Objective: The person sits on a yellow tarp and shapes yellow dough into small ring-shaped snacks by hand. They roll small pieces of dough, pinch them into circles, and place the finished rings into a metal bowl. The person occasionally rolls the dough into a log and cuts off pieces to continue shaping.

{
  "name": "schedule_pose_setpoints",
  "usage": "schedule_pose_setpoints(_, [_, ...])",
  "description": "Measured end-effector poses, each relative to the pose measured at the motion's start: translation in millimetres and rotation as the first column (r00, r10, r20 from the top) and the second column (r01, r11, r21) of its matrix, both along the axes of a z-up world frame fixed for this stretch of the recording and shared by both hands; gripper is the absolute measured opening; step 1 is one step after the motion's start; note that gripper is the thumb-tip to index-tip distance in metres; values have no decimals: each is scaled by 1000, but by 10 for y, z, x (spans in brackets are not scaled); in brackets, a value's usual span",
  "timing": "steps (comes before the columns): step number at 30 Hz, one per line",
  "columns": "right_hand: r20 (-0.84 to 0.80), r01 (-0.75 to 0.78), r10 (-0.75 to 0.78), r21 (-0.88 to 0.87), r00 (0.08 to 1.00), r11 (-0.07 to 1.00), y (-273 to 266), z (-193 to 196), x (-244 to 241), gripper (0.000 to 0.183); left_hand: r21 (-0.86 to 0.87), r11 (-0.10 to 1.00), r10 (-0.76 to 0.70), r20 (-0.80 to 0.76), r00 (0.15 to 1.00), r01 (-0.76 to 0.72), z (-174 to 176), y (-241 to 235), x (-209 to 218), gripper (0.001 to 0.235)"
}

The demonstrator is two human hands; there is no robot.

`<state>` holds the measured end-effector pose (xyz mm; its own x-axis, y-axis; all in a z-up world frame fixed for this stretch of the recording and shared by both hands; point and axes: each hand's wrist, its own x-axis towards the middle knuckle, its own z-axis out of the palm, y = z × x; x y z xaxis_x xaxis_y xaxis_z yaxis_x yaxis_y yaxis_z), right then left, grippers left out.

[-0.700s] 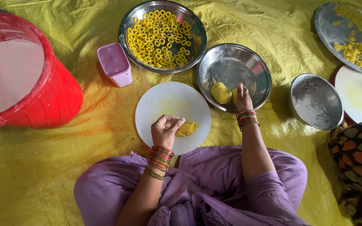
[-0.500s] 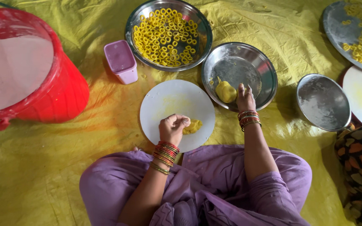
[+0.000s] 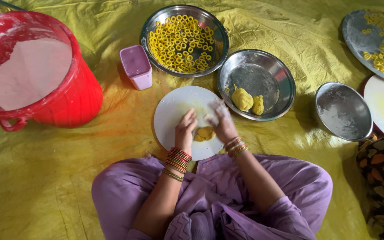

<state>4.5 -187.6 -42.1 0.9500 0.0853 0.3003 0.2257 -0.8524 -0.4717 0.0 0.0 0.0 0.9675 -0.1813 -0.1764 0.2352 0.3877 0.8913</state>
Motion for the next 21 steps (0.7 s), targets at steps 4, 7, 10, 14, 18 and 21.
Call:
schedule_pose_setpoints(4, [-95, -163, 156, -70, 983, 984, 382, 153, -453, 63, 92, 969, 239, -113, 964, -230, 302, 199, 91, 50])
schedule_pose_setpoints(7, [-336, -49, 74, 82, 939, 995, 396, 407, -521, 28, 48, 940, 342, -116, 933, -338, 525, 326, 79, 49])
schedule_pose_setpoints(10, [-319, 293, -242, 123, 916, 948, 430, 584, -527, 46, -37, 906, 416, -90, 905, -421, 762, 465, -3, 50])
schedule_pose_setpoints(14, [117, 190, -174, -144, 978, 971, 729, 508, -618, 51, -111, 864, 487, -71, 871, -492, 1066, 650, -58, 50])
schedule_pose_setpoints(18, [17, 114, -114, -263, 993, 958, 1169, 283, -656, 82, -185, 836, 494, -158, 855, -518, 1248, 731, -45, 50])
schedule_pose_setpoints(21, [-72, 208, -224, -187, 972, 960, 1143, 268, -325, 103, -202, 829, 480, -218, 850, -521, 1252, 715, -36, 50])
